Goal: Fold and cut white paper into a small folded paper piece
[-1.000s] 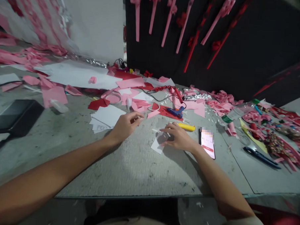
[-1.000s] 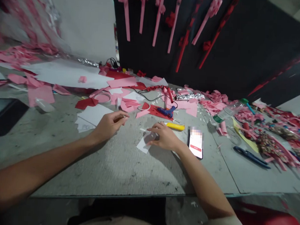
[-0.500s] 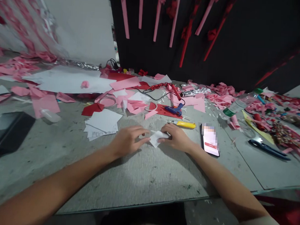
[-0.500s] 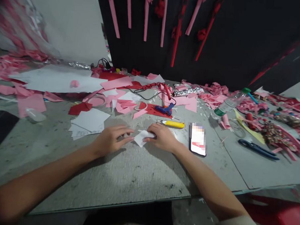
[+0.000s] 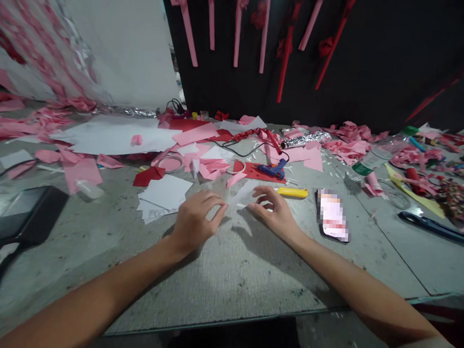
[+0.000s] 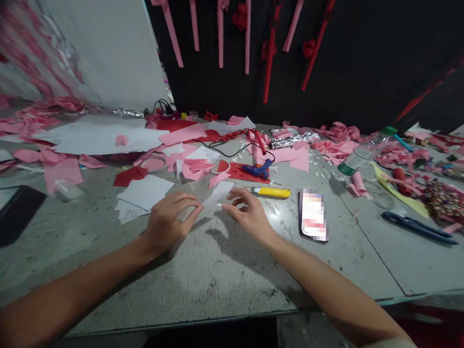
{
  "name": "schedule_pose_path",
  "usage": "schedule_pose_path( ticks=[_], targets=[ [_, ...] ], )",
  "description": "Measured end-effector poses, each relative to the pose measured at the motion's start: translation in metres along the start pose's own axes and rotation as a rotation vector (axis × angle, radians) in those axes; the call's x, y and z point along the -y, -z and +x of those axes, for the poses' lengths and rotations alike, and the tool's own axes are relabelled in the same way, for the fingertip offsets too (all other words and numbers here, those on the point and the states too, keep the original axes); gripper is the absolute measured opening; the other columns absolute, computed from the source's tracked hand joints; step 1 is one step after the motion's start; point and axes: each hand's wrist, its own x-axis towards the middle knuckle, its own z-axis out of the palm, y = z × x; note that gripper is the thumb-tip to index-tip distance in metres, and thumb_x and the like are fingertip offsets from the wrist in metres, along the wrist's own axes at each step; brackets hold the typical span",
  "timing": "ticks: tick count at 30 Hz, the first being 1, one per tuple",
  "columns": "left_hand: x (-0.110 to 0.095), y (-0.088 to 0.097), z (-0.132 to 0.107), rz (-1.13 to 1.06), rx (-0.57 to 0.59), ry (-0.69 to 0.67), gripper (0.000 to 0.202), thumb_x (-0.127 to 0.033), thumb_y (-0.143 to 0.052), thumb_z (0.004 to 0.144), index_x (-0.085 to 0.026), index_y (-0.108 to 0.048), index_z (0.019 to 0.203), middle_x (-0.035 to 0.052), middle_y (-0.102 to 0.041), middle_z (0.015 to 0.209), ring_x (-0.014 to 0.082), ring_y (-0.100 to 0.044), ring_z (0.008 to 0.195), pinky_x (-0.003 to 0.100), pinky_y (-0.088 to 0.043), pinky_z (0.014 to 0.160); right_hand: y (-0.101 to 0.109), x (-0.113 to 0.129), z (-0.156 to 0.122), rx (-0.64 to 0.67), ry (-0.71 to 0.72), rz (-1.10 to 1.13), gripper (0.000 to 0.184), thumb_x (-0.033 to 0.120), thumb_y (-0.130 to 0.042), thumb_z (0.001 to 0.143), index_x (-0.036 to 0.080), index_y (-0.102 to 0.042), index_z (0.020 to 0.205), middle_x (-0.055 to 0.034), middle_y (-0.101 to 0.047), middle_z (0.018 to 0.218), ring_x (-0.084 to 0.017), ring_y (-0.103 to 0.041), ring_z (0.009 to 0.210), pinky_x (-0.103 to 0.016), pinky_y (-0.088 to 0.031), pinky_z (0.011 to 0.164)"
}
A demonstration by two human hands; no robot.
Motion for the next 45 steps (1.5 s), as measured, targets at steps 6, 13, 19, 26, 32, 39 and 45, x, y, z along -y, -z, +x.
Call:
schedule_pose_path(
  ticks=[6, 13, 19, 26, 32, 39, 45],
  targets=[
    [-0.015, -0.003, -0.005, 0.069, 0.064, -0.237, 0.009, -0.014, -0.068, 0.098, -0.019, -0.072, 0.103, 0.0069, -0.080, 0.115, 0.0241, -0.075, 0.100, 0.038, -0.054, 0.086, -0.014, 0.003, -0.008, 0.327, -0.204, 0.428, 0.073, 0.048, -0.087, 0.085, 0.027, -0.060, 0.149, -0.0116, -0.067, 0.143, -0.022, -0.074, 0.101, -0.036, -0.066, 0.078],
    [-0.025, -0.005, -0.009, -0.057, 0.195, -0.287, 0.015, -0.015, -0.069, 0.099, -0.017, -0.071, 0.114, 0.0072, -0.080, 0.111, 0.0239, -0.074, 0.096, 0.038, -0.056, 0.085, -0.011, 0.003, -0.010, 0.401, -0.199, 0.573, 0.075, 0.043, -0.084, 0.092, 0.030, -0.052, 0.158, -0.0128, -0.061, 0.155, -0.026, -0.068, 0.127, -0.040, -0.061, 0.099],
    [-0.027, 0.000, -0.002, -0.395, 0.070, 0.092, 0.008, -0.025, -0.076, 0.097, -0.019, -0.071, 0.095, 0.0016, -0.073, 0.089, 0.0157, -0.065, 0.080, 0.030, -0.051, 0.075, -0.006, 0.004, -0.012, 0.478, -0.155, 0.501, 0.063, 0.042, -0.084, 0.092, 0.028, -0.062, 0.149, -0.0093, -0.075, 0.131, -0.025, -0.072, 0.119, -0.045, -0.052, 0.109],
    [-0.033, 0.005, 0.002, -0.536, 0.110, 0.358, 0.028, -0.030, -0.078, 0.092, -0.024, -0.070, 0.118, 0.0029, -0.071, 0.117, 0.0180, -0.063, 0.100, 0.032, -0.047, 0.084, -0.001, 0.013, -0.017, 0.586, -0.198, 0.619, 0.054, 0.038, -0.085, 0.092, 0.031, -0.068, 0.143, -0.0075, -0.073, 0.133, -0.024, -0.069, 0.121, -0.042, -0.051, 0.107],
    [-0.037, 0.003, 0.001, -0.619, 0.239, 0.473, 0.034, -0.035, -0.079, 0.089, -0.028, -0.073, 0.122, 0.0033, -0.069, 0.128, 0.0230, -0.064, 0.117, 0.035, -0.047, 0.090, -0.001, 0.014, -0.017, 0.673, -0.266, 0.672, 0.052, 0.031, -0.086, 0.089, 0.026, -0.071, 0.139, -0.0041, -0.078, 0.106, -0.020, -0.074, 0.100, -0.039, -0.054, 0.101],
    [-0.042, 0.002, 0.001, -0.676, 0.242, 0.488, 0.034, -0.032, -0.086, 0.082, -0.026, -0.077, 0.114, 0.0064, -0.069, 0.132, 0.0268, -0.064, 0.125, 0.037, -0.049, 0.096, -0.010, 0.020, -0.021, 0.659, -0.328, 0.676, 0.042, 0.031, -0.086, 0.090, 0.022, -0.074, 0.129, -0.0046, -0.079, 0.107, -0.018, -0.077, 0.090, -0.035, -0.059, 0.092],
    [-0.039, -0.002, -0.001, -0.748, 0.235, 0.579, 0.019, -0.039, -0.077, 0.092, -0.022, -0.076, 0.097, 0.0071, -0.075, 0.115, 0.0217, -0.072, 0.102, 0.033, -0.055, 0.087, -0.014, 0.028, -0.022, 0.756, -0.335, 0.531, 0.030, 0.044, -0.077, 0.098, 0.015, -0.078, 0.107, -0.0094, -0.080, 0.103, -0.021, -0.077, 0.097, -0.038, -0.059, 0.094]
  ],
)
